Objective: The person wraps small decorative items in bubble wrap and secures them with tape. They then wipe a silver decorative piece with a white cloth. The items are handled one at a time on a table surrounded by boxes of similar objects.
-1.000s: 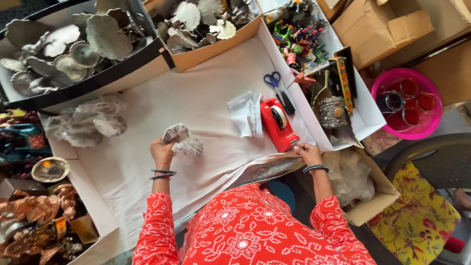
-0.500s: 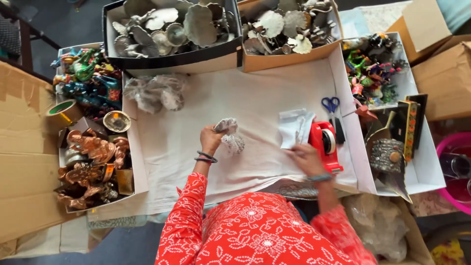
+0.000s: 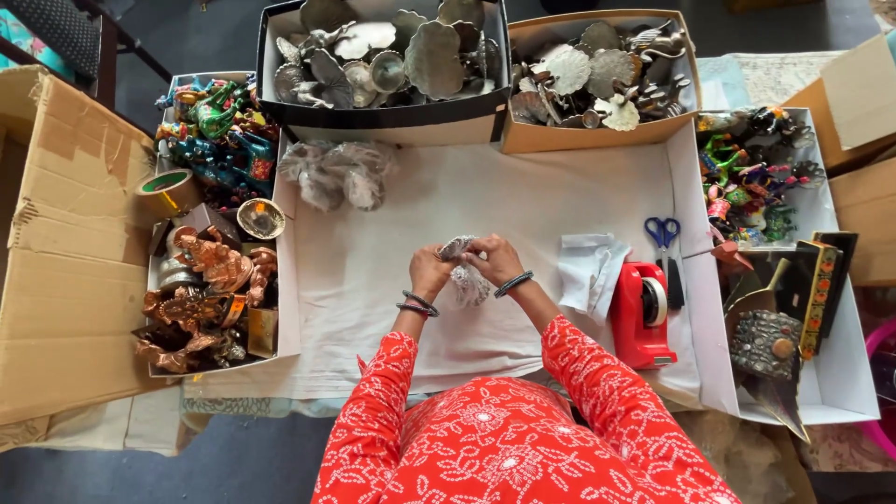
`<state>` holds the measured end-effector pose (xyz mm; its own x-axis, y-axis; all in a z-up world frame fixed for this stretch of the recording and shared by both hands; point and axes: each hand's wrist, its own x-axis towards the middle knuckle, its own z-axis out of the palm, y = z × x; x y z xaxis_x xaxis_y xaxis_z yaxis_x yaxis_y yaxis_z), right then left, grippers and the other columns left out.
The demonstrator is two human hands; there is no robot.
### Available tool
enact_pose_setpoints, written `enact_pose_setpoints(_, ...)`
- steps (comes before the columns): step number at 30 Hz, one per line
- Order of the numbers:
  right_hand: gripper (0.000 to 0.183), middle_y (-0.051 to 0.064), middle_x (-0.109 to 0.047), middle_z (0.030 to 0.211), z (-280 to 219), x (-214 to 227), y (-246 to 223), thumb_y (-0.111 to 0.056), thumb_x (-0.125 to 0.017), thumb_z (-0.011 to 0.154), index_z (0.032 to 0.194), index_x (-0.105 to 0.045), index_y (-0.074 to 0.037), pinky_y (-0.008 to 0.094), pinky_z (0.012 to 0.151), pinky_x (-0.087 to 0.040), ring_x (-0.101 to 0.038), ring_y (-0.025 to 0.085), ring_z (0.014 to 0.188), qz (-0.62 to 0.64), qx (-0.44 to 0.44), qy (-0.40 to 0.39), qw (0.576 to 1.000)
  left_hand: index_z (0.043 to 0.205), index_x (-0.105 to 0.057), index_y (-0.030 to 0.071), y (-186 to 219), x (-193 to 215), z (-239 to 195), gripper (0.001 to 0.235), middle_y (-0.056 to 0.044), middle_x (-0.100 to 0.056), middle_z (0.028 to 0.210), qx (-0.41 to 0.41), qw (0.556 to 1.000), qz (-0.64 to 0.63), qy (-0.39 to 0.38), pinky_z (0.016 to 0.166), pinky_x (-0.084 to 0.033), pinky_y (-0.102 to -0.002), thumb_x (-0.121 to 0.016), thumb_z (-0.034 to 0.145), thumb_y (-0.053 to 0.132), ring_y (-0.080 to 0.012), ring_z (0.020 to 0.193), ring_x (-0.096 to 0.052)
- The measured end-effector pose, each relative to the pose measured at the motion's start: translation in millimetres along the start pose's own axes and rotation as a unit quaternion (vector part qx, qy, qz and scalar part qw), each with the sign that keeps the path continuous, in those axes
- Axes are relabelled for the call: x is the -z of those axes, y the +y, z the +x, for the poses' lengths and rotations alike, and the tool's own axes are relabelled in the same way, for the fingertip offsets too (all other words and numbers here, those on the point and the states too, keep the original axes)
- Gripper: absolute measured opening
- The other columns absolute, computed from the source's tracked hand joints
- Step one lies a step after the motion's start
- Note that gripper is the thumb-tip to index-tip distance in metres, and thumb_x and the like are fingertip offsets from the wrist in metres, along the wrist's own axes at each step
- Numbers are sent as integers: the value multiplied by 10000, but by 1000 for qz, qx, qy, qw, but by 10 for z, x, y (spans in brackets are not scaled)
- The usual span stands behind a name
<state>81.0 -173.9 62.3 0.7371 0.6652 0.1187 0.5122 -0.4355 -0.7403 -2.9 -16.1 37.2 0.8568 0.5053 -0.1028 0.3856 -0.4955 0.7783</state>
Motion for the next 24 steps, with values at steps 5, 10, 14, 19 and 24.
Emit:
enact_pose_setpoints(5, 195, 64, -717, 781, 28, -149, 80, -331, -776, 857, 900, -794, -142, 417, 734, -535, -642, 250, 810, -43, -58, 16, 997, 834, -792, 137, -83, -101, 30, 322, -123, -720, 744, -11, 999, 37, 12, 617, -534, -438, -832, 763, 448, -337, 687, -695)
enact_pose_setpoints(10, 186, 86, -714, 792, 3, -182, 106, -342, -807, 801, 904, -819, -188, 426, 713, -550, -685, 276, 774, -86, -101, 71, 989, 842, -796, 153, -92, -112, 56, 262, -121, -726, 751, -14, 1000, 23, 11, 629, -547, -435, -802, 774, 406, -335, 693, -704)
enact_pose_setpoints(14, 246, 44, -729, 811, -46, -231, 213, -355, -822, 807, 893, -739, -140, 402, 699, -564, -712, 241, 765, -56, -96, 91, 990, 847, -799, 156, -57, -75, 67, 274, -117, -729, 762, -51, 997, 51, 4, 617, -543, -436, -825, 759, 414, -332, 703, -703)
enact_pose_setpoints(19, 242, 57, -715, 838, -109, -233, 267, -297, -840, 809, 943, -731, -127, 396, 677, -557, -692, 246, 769, -58, -40, 109, 991, 863, -801, 162, -20, -27, 49, 309, -104, -735, 743, -19, 999, 14, -22, 614, -542, -417, -846, 736, 440, -302, 674, -716)
enact_pose_setpoints(24, 140, -12, -745, 870, -143, -179, 190, -209, -806, 826, 942, -754, -149, 360, 694, -553, -648, 201, 804, -27, 20, 115, 993, 889, -804, 157, -105, -62, 62, 292, -109, -733, 760, -48, 999, 15, -5, 609, -539, -413, -838, 740, 405, -312, 681, -705)
